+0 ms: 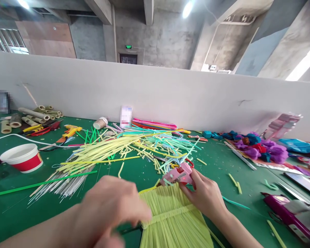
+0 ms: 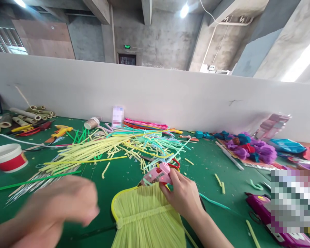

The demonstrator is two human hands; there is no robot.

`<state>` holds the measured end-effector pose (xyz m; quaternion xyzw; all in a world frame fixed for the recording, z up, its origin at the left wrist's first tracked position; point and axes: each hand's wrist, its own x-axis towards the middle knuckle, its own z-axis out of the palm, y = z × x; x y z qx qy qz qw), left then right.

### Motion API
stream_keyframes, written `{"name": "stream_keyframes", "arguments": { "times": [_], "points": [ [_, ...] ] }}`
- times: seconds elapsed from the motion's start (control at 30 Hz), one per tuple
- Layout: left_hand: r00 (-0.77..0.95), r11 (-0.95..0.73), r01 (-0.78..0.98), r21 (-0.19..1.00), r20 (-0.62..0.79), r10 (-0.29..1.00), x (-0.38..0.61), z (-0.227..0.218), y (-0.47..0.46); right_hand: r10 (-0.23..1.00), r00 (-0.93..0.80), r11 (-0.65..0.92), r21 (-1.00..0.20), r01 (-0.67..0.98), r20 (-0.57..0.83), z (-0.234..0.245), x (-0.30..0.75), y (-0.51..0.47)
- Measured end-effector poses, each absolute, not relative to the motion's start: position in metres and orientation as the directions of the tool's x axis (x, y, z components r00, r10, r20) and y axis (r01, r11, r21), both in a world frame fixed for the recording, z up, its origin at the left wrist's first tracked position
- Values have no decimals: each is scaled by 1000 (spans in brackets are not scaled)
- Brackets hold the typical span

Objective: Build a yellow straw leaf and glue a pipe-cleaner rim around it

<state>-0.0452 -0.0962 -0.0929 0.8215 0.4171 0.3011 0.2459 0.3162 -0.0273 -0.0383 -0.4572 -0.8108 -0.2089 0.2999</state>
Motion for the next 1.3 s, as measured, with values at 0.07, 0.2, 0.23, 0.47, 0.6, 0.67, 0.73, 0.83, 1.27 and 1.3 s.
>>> {"name": "stream_keyframes", "arguments": {
  "times": [0.07, 0.2, 0.23, 0.47, 0.6, 0.67, 0.73, 0.83, 1.27, 1.3],
  "points": [
    [535, -619, 458, 638, 359, 765, -20, -58, -53, 621, -401, 495, 60, 867, 674, -39, 317, -26],
    [507, -503, 528, 684, 220, 833, 10, -27, -8, 630, -391, 489, 49, 871, 671, -40, 317, -25],
    [501, -466, 544, 698, 175, 848, 12, -27, -7, 630, -388, 488, 46, 871, 672, -40, 317, -25],
    [590, -430, 514, 742, 58, 805, 12, -37, -17, 650, -375, 482, 24, 876, 661, -39, 316, -28],
    [618, -453, 523, 722, 45, 785, 12, -36, -13, 662, -388, 486, 28, 874, 642, -39, 317, -29],
    [617, -446, 522, 727, 38, 786, 11, -36, -11, 663, -394, 492, 26, 870, 636, -39, 316, -29],
    [613, -431, 523, 736, 27, 790, 11, -36, -10, 656, -397, 495, 31, 868, 642, -39, 316, -28],
    [608, -414, 517, 749, 19, 793, 10, -38, -11, 636, -408, 512, 38, 858, 655, -38, 312, -28],
    [598, -424, 542, 726, 22, 801, 12, -36, -11, 648, -435, 546, 16, 838, 625, -42, 310, -30],
    [598, -423, 543, 725, 20, 801, 12, -36, -11, 652, -435, 545, 15, 838, 622, -42, 310, -30]
  ]
}}
